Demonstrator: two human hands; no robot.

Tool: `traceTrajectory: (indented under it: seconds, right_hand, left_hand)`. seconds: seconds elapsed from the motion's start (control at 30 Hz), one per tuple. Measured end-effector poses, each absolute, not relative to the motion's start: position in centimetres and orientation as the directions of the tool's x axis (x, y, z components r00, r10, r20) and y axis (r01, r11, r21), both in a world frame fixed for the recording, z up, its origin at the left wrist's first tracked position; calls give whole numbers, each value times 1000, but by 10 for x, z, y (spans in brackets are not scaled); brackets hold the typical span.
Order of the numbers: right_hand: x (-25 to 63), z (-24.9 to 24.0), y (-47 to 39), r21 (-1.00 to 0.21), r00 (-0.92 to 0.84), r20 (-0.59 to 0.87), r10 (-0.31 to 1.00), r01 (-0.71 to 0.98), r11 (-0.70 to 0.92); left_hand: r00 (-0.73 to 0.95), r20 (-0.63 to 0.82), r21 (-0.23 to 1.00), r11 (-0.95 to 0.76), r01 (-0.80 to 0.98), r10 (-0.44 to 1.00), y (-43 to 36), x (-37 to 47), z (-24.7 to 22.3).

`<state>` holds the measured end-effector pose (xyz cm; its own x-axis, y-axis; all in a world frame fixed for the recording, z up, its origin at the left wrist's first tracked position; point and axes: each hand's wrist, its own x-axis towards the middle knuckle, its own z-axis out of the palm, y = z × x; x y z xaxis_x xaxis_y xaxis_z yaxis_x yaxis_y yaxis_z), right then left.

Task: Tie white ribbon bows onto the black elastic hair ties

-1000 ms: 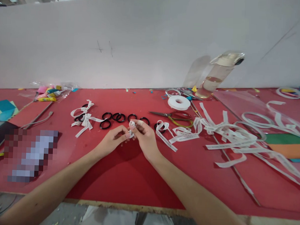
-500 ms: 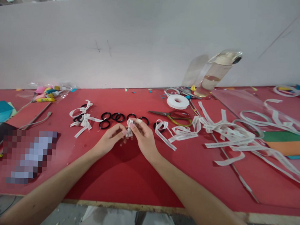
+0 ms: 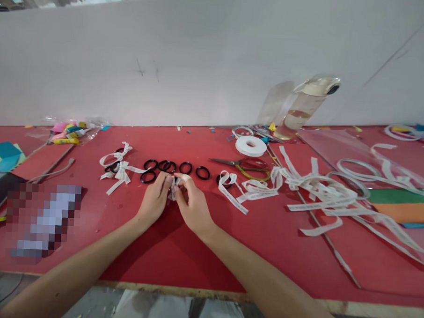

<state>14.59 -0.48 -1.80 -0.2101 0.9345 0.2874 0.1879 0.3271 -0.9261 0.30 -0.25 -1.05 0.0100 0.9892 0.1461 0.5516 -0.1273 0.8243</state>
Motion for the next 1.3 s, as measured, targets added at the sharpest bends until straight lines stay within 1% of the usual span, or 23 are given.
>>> traceTrajectory:
  seconds: [0.13, 0.2, 0.33, 0.43, 0.5, 0.63, 0.7, 0.8, 0.9, 1.03, 1.17, 1.3]
  right_hand:
    - [136, -18, -9, -927, -130, 301, 945, 193, 322]
    - [131, -17, -10, -937, -66, 297, 953, 172, 304]
    - [121, -13, -10, -947, 78, 306, 949, 126, 295]
    - [115, -12, -8, -949, 162, 310, 937, 110, 295]
    - [113, -12, -5, -953, 220, 302, 928, 96, 287]
    - [111, -9, 2, -960, 297, 280, 913, 111, 258]
    - [111, -9, 5, -957, 282, 287, 915, 118, 264]
    - [112, -10, 8, -951, 215, 308, 927, 106, 292]
    - [112, -13, 8, -955, 214, 294, 931, 108, 277]
    - [112, -16, 7, -968, 229, 237, 944, 136, 210]
    - [111, -16, 7, -982, 276, 182, 944, 108, 157]
    - [112, -14, 6, -977, 286, 207, 936, 105, 184]
  left_hand:
    - [-80, 148, 803, -72, 591, 986, -1, 3, -10]
    - [-96, 173, 776, -76, 626, 980, 0, 3, -7]
    - [-27, 240, 700, -153, 697, 970, 1, 9, -2]
    - [-1, 265, 673, -184, 716, 964, 2, 18, -1]
    - [-30, 287, 695, -186, 695, 958, 4, 24, -1]
    - [-106, 298, 812, -194, 550, 949, 10, 31, -4]
    - [-123, 278, 859, -189, 476, 953, 11, 31, -6]
    - [-136, 259, 905, -190, 381, 956, 11, 29, -8]
    - [-146, 235, 936, -182, 302, 961, 8, 29, -7]
    - [-138, 216, 941, -167, 296, 967, 4, 31, -6]
    - [-123, 245, 927, -195, 320, 962, 2, 33, -7]
    - [-135, 251, 934, -203, 294, 959, 3, 34, -7]
